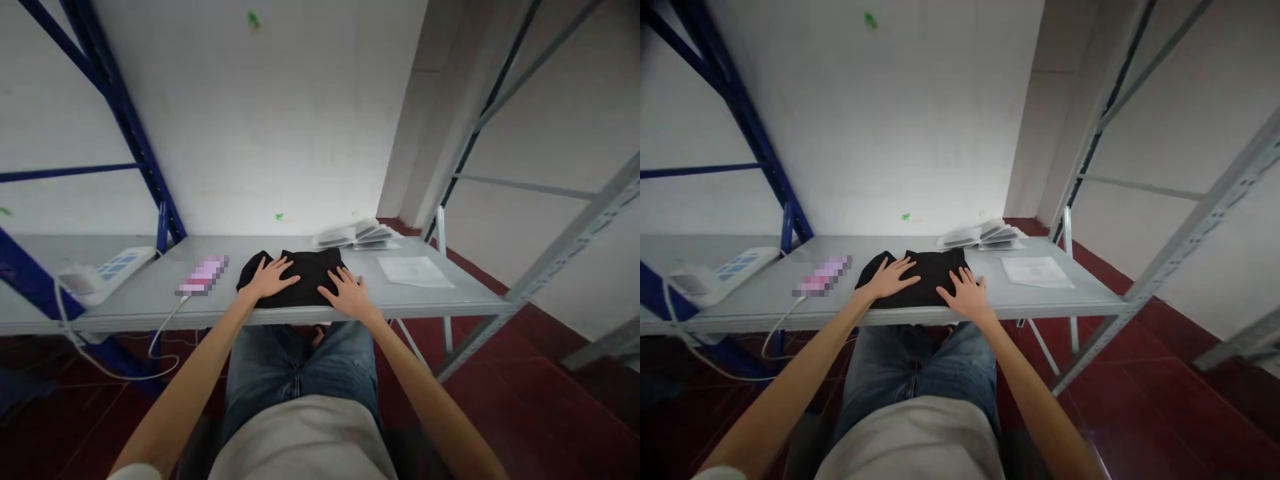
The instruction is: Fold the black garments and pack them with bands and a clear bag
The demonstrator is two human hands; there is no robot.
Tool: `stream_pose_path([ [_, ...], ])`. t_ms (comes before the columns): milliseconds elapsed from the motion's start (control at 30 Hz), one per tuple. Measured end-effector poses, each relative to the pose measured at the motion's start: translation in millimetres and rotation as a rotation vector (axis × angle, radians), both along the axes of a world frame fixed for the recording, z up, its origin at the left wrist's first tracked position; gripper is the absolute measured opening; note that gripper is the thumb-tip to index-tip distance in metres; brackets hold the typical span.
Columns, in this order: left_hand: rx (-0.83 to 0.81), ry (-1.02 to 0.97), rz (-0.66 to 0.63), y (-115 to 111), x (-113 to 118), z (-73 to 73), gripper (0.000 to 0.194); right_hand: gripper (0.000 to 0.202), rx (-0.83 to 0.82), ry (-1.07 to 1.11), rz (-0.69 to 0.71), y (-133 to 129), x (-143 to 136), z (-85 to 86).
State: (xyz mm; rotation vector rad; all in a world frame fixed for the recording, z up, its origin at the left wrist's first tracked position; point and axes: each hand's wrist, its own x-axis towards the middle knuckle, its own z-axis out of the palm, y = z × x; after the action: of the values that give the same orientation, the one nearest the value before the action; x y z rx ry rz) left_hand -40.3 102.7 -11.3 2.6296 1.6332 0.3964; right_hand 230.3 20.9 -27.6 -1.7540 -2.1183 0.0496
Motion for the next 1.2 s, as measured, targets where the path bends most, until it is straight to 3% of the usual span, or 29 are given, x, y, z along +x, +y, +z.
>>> stream_pose_path([
  [133, 0.117, -0.014, 0.008, -5.5, 3.4, 5.3, 0.072, 0.061, 0.132, 0.008, -0.057, 8.5, 10.3, 4.6],
  [300, 0.228, -0.055, -0.035, -16.8, 15.4, 17.1, 0.062, 0.057, 0.353, -0.023, -0.172, 59.7, 30.3, 38.0],
  [400, 0.196, -0.057, -0.089, -24.7, 29.8, 18.0, 0.064, 0.064, 0.360, -0.159, -0.147, 95.9, 42.3, 51.4],
  [500, 0.109, -0.045, -0.114, -29.3, 43.5, 11.8, 0.070, 0.063, 0.296, -0.278, -0.099, 119.8, 50.0, 53.8],
  [700, -0.034, -0.026, -0.107, -26.5, 50.9, -1.9, 0.084, 0.036, 0.279, -0.228, -0.119, 135.3, 48.7, 71.9],
  [867, 0.085, -0.119, -0.079, -30.5, 50.6, -0.7, 0.083, 0.038, 0.388, -0.089, -0.206, 108.7, 24.4, 89.9],
  [933, 0.236, -0.213, -0.021, -35.5, 50.8, 3.4, 0.084, 0.038, 0.455, 0.047, -0.207, 82.2, 12.1, 82.0],
  [1033, 0.439, -0.318, 0.054, -42.5, 49.5, 10.6, 0.079, 0.037, 0.496, 0.167, -0.077, 41.1, -0.9, 57.2],
  [1133, 0.510, -0.294, 0.007, -45.2, 47.1, 15.5, 0.063, 0.036, 0.446, 0.232, 0.033, 16.8, -5.1, 37.1],
  [1200, 0.513, -0.235, -0.068, -45.1, 46.4, 17.0, 0.044, 0.033, 0.391, 0.252, 0.113, 10.7, -4.0, 33.8],
])
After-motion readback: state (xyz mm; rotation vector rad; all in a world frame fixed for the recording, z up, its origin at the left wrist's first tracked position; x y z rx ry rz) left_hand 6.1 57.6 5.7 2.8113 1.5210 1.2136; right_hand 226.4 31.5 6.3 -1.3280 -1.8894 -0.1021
